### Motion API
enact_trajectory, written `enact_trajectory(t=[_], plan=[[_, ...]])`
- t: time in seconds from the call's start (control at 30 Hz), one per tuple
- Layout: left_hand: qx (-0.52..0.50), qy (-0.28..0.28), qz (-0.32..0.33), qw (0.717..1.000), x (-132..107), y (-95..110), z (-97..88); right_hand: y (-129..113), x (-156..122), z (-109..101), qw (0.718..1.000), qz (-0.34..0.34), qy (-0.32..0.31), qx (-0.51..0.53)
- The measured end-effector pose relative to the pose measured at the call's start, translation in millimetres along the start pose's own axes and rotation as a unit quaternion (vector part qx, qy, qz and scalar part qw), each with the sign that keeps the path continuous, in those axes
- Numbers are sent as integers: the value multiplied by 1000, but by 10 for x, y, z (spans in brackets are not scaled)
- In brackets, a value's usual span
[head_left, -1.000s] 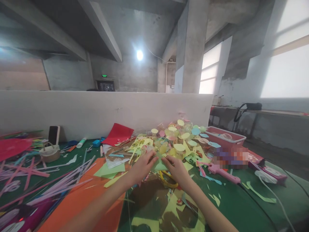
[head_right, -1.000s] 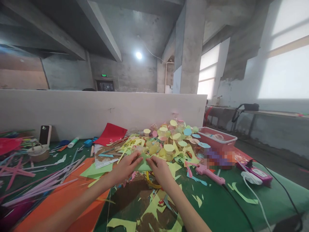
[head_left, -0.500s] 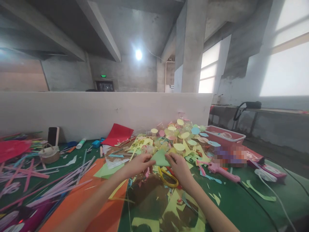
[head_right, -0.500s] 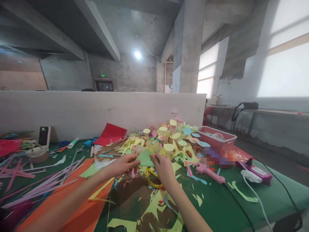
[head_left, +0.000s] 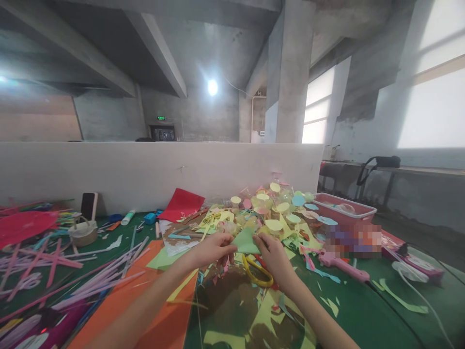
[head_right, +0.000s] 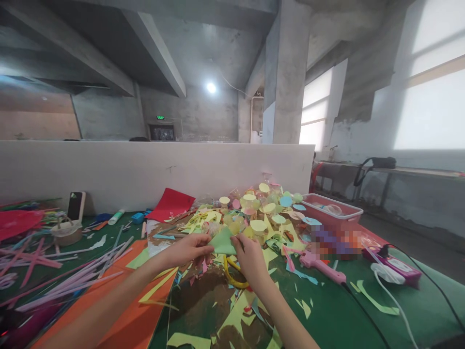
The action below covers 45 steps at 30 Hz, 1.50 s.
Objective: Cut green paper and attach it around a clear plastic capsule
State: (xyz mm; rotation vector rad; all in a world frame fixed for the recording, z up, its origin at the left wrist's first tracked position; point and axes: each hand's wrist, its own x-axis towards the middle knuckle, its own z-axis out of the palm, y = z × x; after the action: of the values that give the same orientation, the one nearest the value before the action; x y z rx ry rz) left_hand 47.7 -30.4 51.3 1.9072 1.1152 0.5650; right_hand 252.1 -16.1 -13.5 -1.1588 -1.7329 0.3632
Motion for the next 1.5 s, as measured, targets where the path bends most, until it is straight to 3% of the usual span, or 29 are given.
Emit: enact_trajectory(t=[0.23,1.5], plan=[[-21,-6,5,1000,43,-86,-13,15,2,7,1000,-11,-5,0],[13,-2,15,1000,4,-56,-32,-15,-2,-12,999,12,-7,37]])
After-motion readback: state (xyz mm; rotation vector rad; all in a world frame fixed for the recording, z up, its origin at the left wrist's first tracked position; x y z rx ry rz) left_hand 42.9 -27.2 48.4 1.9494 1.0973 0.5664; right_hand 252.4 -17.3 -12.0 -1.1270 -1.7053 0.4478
